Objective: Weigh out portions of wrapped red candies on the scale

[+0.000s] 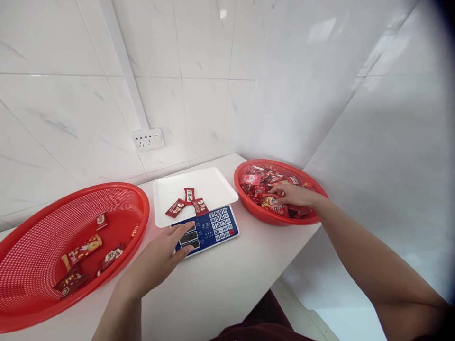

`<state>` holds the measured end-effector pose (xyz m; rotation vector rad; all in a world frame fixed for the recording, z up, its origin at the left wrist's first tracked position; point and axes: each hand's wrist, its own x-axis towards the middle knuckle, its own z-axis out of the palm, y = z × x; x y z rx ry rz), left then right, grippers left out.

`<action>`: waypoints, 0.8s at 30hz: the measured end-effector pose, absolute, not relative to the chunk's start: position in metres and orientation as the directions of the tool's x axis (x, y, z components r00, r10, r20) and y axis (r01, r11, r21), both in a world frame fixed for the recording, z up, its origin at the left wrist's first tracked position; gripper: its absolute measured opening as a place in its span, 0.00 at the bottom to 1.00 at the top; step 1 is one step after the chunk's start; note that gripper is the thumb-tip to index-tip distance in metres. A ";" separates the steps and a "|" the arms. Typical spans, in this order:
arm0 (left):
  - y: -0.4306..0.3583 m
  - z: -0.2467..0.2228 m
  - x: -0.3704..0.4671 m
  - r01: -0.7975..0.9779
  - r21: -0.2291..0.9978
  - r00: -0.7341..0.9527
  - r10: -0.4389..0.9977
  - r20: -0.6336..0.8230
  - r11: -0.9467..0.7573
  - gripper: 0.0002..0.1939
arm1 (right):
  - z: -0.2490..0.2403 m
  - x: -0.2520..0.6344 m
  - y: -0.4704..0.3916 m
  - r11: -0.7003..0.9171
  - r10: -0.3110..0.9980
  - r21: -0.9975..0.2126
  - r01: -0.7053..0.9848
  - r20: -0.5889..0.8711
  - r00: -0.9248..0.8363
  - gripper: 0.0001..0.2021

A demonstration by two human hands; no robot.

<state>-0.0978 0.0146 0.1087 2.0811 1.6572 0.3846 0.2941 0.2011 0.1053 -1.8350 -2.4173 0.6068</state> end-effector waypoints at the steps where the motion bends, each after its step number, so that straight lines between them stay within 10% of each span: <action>1: 0.015 0.109 -0.098 0.842 0.510 0.238 0.970 -0.057 -0.177 0.25 | 0.109 0.298 0.203 0.208 0.942 -0.338 0.918 -0.182 -0.280 0.17; 10: 0.016 0.109 -0.101 0.836 0.528 0.216 0.974 -0.065 -0.150 0.26 | 0.134 0.309 0.215 0.017 0.963 -0.203 0.979 0.265 0.039 0.16; 16: 0.017 0.106 -0.100 0.829 0.538 0.230 0.970 -0.083 -0.150 0.25 | 0.092 0.262 0.205 0.237 0.962 -0.032 0.971 -0.132 -0.239 0.15; 24: 0.016 0.108 -0.100 0.848 0.513 0.217 0.971 -0.103 -0.135 0.26 | 0.079 0.256 0.222 0.266 0.952 0.124 0.956 -0.191 -0.240 0.34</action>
